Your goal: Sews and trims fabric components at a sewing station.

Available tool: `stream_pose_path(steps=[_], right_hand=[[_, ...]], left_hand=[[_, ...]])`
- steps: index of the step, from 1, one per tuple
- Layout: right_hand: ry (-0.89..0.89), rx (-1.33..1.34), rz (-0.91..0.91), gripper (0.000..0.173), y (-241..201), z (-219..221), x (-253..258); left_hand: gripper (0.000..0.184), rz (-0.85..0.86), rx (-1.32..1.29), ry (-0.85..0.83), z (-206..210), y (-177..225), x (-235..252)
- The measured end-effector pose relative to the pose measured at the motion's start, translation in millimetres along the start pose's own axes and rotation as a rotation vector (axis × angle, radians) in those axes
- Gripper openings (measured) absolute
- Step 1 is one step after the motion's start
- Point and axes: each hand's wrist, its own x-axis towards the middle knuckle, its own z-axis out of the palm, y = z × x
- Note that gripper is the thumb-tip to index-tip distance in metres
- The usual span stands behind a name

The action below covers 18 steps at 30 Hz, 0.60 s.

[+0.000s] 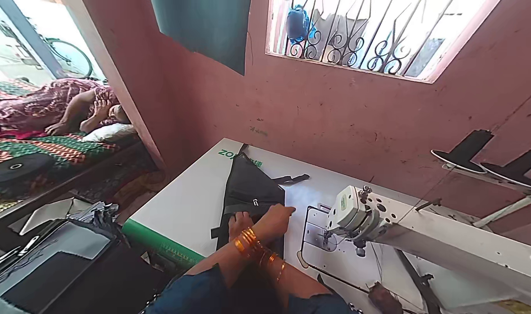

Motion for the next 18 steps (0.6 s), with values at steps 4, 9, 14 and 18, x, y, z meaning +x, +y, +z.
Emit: stream_pose_path(steps=[4,9,14,18], right_hand=[[0.266,0.335,-0.342,0.027,-2,-13,-98],[0.455,0.567,-0.24,0.025,47,-37,-204],[0.677,0.708,0.239,0.018,86,-51,-262],[0.718,0.757,0.14,0.016,72,-49,-274]], left_hand=[[0.069,0.207,-0.575,0.233,-15,-32,-58],[0.064,-0.438,-0.391,0.584,36,-102,-186],[0.097,-0.478,-0.697,0.654,100,-74,-157],[0.074,-0.253,-0.884,0.938,52,-59,-22]])
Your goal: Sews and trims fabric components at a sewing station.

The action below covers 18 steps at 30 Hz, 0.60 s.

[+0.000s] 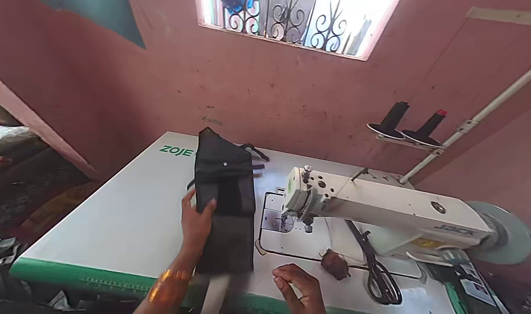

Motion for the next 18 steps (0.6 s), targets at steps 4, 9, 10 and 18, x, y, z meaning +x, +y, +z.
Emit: stream_pose_path(steps=[4,9,10,18], right_hand=[[0.024,-0.116,-0.073,0.018,-11,-28,-26],[0.329,-0.177,0.167,0.017,-5,-90,-75],[0.371,-0.179,0.189,0.017,-4,-97,-78],[0.29,-0.319,-0.051,0.019,3,-96,-53]], left_hand=[[0.053,0.158,-0.521,-0.193,71,106,87],[0.028,0.714,-0.256,-0.314,67,163,39],[0.022,0.745,-0.101,-0.312,71,144,25],[0.011,0.435,0.526,-0.672,125,-5,-38]])
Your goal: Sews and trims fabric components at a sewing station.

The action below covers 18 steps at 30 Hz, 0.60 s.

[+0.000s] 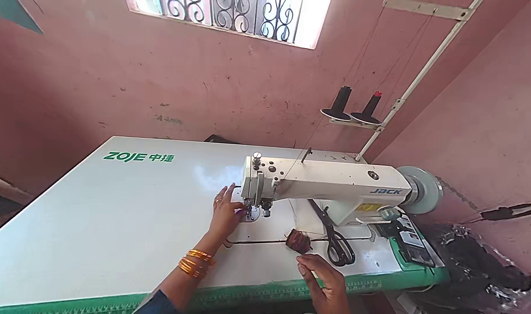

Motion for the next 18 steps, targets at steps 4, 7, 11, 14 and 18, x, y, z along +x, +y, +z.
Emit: stream_pose_path(steps=[4,7,11,14,18], right_hand=[[0.008,-0.024,-0.01,0.018,-4,-1,-10],[0.021,-0.06,0.066,0.018,-2,-9,-28],[0.078,-0.101,0.08,0.019,12,-22,-43],[0.149,-0.203,0.057,0.018,20,-46,-38],[0.369,-0.465,0.277,0.018,34,-106,-25]], left_hand=[[0.014,0.193,0.288,0.071,7,3,7],[0.013,0.157,0.335,0.128,-6,-2,18],[0.021,0.036,0.331,0.166,-19,-24,34],[0.025,0.056,0.349,0.116,-14,-29,42],[0.032,0.103,0.294,-0.018,-28,-43,38]])
